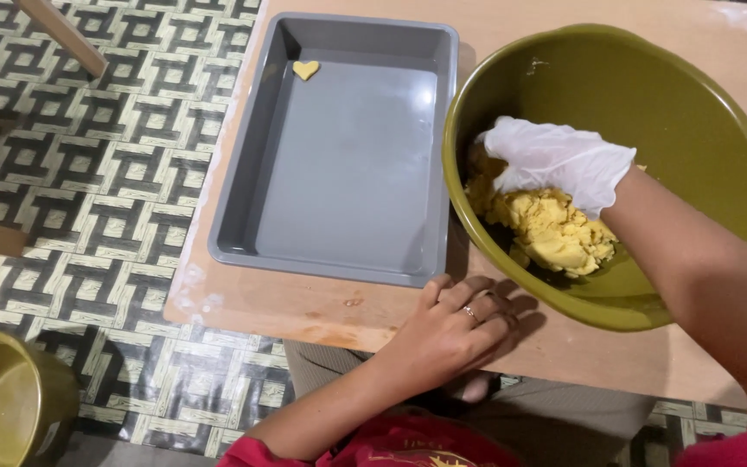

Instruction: A person wearing gloves uses a heart-shaped cookie cutter to create small cookies from dough and places them on a tray, then kneads the dough in the bowl.

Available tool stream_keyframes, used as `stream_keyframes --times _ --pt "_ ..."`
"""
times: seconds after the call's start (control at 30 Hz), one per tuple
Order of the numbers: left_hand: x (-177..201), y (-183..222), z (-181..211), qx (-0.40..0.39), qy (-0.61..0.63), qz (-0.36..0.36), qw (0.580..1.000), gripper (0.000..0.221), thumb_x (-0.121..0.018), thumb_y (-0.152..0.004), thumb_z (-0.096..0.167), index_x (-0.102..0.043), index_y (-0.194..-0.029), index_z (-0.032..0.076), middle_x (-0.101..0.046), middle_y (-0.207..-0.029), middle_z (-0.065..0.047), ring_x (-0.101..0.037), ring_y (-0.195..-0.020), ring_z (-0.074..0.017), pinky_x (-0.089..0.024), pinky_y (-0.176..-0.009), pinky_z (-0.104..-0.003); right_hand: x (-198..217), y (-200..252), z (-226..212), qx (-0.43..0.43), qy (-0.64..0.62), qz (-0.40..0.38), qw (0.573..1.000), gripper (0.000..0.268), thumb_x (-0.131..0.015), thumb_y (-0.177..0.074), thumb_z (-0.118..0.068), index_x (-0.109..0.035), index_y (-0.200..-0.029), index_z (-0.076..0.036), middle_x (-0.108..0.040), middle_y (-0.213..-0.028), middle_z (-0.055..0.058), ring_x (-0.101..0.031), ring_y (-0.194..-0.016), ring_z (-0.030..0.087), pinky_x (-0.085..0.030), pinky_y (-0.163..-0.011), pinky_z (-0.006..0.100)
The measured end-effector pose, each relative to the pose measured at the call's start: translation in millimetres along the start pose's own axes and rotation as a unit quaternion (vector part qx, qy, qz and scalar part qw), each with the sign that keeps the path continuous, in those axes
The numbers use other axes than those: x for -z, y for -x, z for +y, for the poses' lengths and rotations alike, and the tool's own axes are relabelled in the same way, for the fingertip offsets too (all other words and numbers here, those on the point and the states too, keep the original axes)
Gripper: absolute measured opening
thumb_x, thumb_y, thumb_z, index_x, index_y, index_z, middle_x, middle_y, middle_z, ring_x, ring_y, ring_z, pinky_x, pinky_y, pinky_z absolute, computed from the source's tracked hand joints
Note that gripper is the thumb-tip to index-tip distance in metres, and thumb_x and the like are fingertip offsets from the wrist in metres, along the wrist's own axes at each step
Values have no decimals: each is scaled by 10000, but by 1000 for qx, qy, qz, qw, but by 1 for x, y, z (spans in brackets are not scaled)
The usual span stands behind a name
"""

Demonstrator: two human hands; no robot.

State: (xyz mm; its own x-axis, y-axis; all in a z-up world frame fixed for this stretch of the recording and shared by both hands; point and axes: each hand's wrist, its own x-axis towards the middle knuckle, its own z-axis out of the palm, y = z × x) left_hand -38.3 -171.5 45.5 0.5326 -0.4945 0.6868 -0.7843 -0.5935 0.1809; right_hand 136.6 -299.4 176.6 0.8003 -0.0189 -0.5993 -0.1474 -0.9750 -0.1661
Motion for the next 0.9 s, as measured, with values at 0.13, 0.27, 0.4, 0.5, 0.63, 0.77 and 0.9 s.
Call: stream_keyframes --times 0.13,0.27,0.4,0.5,0.63,0.77,0.9 --pt "4 -8 -1 5 27 44 999 107 -689 -1041 246 -656 -1019 147 -711 -1125 -31 -648 -1173 -261 -371 -931 -405 -24 -85 34 126 168 56 976 298 -700 -949 -171 -586 -1206 -71 -688 -1101 155 -701 -943 383 -578 -789 518" --pt "7 -8 -3 9 29 27 999 146 -659 -1052 259 -671 -1129 136 -679 -1226 -30 -604 -1221 -282 -378 -921 -420 -31 -114 36 99 183 80 975 62 -595 -965 -125 -625 -1003 -85 -614 -843 60 -565 -714 258 -531 -659 435" --pt "13 -11 -5 16 44 37 998 121 -632 -1061 203 -648 -1166 146 -659 -1221 -33 -617 -1206 -291 -380 -951 -422 9 -30 12 69 90 12 993 236 -489 -1002 -216 -629 -1125 -70 -683 -1123 112 -607 -954 310 -460 -828 458" --pt "18 -9 -6 16 54 34 998 148 -652 -1054 185 -626 -1191 134 -654 -1233 -49 -613 -1219 -304 -377 -976 -440 27 26 -9 -7 -3 -15 1000 391 -517 -1003 -367 -674 -1209 -74 -693 -1262 88 -624 -1109 299 -446 -927 456" --pt "15 -5 -9 20 44 21 999 175 -652 -1050 204 -624 -1215 152 -643 -1242 -38 -597 -1249 -299 -371 -992 -455 30 -38 37 139 118 92 979 369 -682 -907 -390 -735 -1268 -336 -705 -1330 -111 -624 -1230 206 -482 -1003 433" --pt "17 -7 -8 24 40 19 999 126 -604 -1064 199 -645 -1169 143 -642 -1214 -38 -593 -1244 -292 -364 -991 -433 34 -23 37 156 88 142 973 164 -701 -790 -326 -805 -875 -232 -793 -908 -89 -665 -883 170 -457 -777 370" --pt "16 -3 -9 32 41 8 999 121 -622 -1054 209 -643 -1153 144 -653 -1195 -45 -583 -1241 -302 -361 -1005 -442 30 -21 42 156 90 160 971 440 -666 -966 -535 -555 -806 -141 -595 -788 45 -511 -687 269 -404 -651 415"
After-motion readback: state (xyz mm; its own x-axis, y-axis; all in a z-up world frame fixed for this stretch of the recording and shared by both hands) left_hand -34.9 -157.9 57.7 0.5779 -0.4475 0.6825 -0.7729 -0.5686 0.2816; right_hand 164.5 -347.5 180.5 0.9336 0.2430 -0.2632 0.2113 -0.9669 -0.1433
